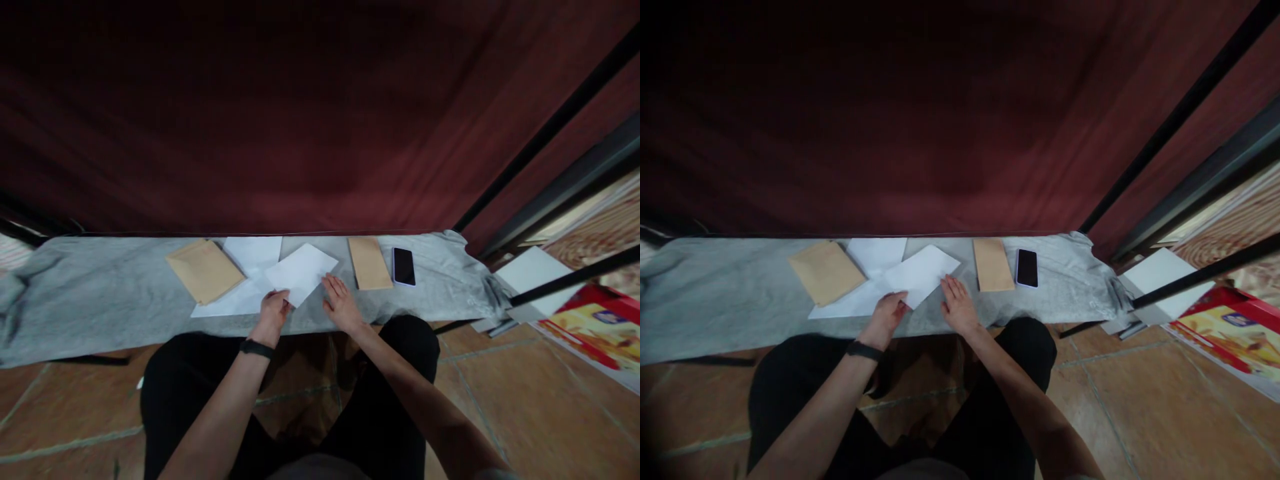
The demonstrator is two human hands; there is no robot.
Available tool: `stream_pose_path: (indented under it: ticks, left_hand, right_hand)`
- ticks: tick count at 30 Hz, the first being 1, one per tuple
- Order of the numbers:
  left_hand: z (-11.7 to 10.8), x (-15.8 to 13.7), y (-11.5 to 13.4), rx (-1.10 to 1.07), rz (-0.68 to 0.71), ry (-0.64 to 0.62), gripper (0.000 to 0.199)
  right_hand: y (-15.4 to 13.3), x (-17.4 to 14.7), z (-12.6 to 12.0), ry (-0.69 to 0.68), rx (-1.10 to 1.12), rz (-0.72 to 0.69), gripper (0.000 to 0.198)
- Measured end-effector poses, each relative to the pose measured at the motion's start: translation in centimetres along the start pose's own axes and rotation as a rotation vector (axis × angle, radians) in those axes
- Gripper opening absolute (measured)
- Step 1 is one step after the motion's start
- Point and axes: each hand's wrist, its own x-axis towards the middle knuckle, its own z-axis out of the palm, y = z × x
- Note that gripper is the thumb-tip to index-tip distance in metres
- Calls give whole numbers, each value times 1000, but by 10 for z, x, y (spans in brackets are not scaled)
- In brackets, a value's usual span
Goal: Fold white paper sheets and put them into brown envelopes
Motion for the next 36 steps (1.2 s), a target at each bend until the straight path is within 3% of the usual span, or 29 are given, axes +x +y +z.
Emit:
stream_pose_path:
  ticks: [5, 10, 16, 19, 21, 23, 27, 31, 34, 36]
  left_hand:
    - [13, -32, -35, -42, -142, -40, 24]
    - [24, -50, -45, -72, -199, -106, 22]
    - [-14, -81, -43, 10, -236, -230, 8]
    - [-31, -91, -37, 295, 7, -338, 9]
    - [-27, -88, -32, 450, 235, -419, 9]
    - [-11, -75, -28, 543, 423, -531, 9]
    - [33, -27, -33, 758, 635, -744, 29]
    - [58, 20, -43, 1065, 747, -779, 39]
    - [61, 47, -40, 1187, 848, -762, 43]
    - [59, 62, -32, 1200, 884, -682, 44]
  right_hand:
    - [-13, -13, 1, -76, -1, -148, 68]
    - [-2, -22, -2, -119, -52, -153, 54]
    - [2, -37, -8, -215, -93, -247, 41]
    - [-1, -43, -9, -222, -56, -255, 43]
    - [-2, -46, -8, -216, -18, -247, 47]
    - [-3, -46, -7, -223, 16, -249, 54]
    - [-3, -47, -3, -241, 25, -223, 56]
    - [-3, -46, -3, -248, 16, -215, 57]
    - [-2, -45, -6, -265, 25, -224, 57]
    - [-2, -44, -8, -273, 39, -225, 57]
